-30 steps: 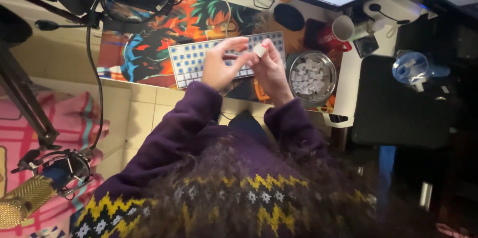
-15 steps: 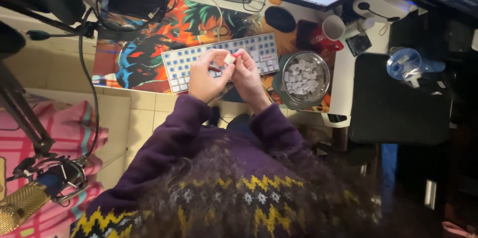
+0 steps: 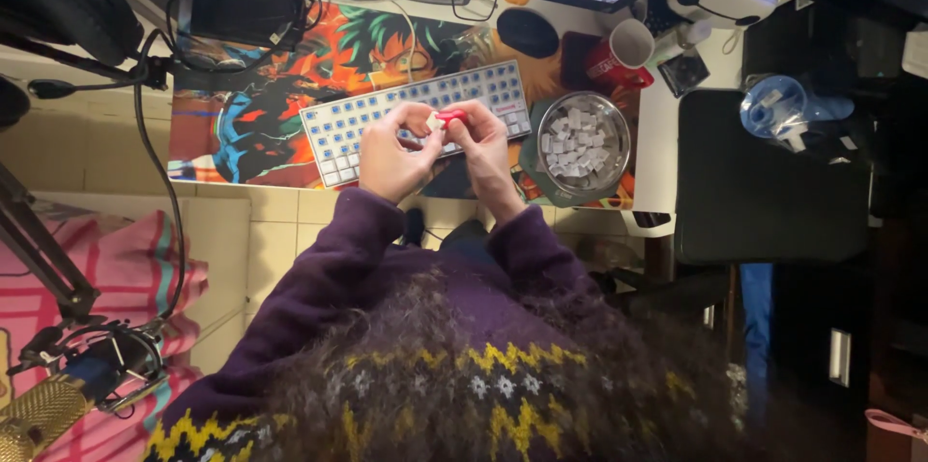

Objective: Installing mechanical switches and keycaps onto a keyboard base.

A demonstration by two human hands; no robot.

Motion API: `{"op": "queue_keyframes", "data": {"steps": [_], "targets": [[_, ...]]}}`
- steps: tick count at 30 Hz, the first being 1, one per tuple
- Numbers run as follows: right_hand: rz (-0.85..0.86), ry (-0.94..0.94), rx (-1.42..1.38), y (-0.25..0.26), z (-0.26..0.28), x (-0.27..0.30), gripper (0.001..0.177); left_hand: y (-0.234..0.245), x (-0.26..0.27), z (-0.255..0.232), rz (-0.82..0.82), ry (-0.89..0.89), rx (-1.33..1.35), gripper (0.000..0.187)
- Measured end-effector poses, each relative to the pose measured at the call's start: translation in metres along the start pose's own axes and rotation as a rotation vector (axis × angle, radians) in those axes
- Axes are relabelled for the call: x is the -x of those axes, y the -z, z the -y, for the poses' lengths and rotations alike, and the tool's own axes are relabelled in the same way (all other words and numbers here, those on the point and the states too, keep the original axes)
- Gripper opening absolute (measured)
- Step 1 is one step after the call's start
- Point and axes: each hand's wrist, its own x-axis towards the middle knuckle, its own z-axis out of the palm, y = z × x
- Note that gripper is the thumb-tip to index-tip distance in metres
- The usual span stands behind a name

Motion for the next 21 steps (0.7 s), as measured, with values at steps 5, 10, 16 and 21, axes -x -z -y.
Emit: {"op": "queue_keyframes", "data": {"steps": [5, 10, 16, 21], "targets": [[0.014, -0.027, -0.024, -0.002, 0.004, 0.005, 0.015, 0.006, 0.002, 0.004, 0.004, -0.086, -0.060, 0.017], [0.063, 0.001, 0.003, 0.008, -0.001, 0.006, 0.012, 0.002, 0.011, 0.004, 0.032, -0.005, 0.076, 0.016], [0.073, 0.039, 0.015, 0.021, 0.005, 0.017, 0.015, -0.003, 0.000, 0.033, -0.044, -0.085, 0.016, 0.016], [-0.134, -0.041, 0.029, 0.068, -0.010, 0.045, 0.019, 0.010, -0.021, 0.022, -0.177, -0.136, -0.082, 0.026]]}}
